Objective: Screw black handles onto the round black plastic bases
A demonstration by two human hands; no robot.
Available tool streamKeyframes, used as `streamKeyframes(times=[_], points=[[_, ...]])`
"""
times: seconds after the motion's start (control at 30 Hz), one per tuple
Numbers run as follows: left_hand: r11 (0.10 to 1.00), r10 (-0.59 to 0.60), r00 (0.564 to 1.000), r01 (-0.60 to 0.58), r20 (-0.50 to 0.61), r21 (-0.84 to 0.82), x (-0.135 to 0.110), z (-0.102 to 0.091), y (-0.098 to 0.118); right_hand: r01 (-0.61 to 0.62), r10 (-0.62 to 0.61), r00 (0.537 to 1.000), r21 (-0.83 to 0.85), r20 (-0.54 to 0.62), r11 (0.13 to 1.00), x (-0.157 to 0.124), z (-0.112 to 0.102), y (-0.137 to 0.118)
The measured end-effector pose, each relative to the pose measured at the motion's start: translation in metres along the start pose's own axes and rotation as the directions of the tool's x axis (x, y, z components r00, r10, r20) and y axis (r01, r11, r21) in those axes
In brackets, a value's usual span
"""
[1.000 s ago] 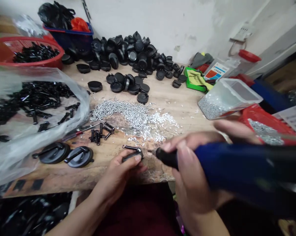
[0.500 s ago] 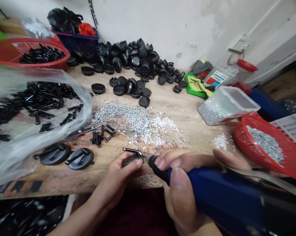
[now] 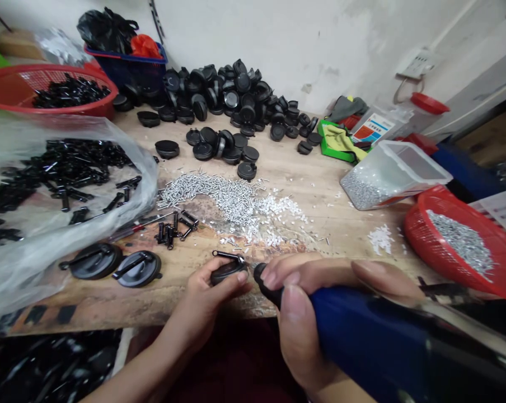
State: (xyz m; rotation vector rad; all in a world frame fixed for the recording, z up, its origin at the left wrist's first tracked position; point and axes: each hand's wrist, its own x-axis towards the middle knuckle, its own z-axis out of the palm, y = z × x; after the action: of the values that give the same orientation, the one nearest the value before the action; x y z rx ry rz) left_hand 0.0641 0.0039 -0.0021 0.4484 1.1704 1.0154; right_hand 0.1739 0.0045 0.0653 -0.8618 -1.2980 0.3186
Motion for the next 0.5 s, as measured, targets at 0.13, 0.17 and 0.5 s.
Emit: streamKeyframes(times=[0.13, 0.17, 0.5], points=[[0.997, 0.055, 0.998, -0.055, 0.008, 0.055, 0.001, -0.002, -0.002, 0.002, -0.001, 0.999, 0.014, -0.038, 1.0, -0.003, 0.003, 0.002], [0.996, 0.067, 0.998, -0.068, 0.01, 0.061, 0.002, -0.003, -0.004, 0.0, 0.001, 1.0, 0.016, -0.023, 1.0, -0.004, 0.003, 0.003], [0.992, 0.082, 0.997, -0.081, -0.01, 0.092, 0.002, -0.007, -0.014, 0.019, -0.019, 1.0, 0.006, 0.008, 1.0, -0.005, 0.004, 0.004]])
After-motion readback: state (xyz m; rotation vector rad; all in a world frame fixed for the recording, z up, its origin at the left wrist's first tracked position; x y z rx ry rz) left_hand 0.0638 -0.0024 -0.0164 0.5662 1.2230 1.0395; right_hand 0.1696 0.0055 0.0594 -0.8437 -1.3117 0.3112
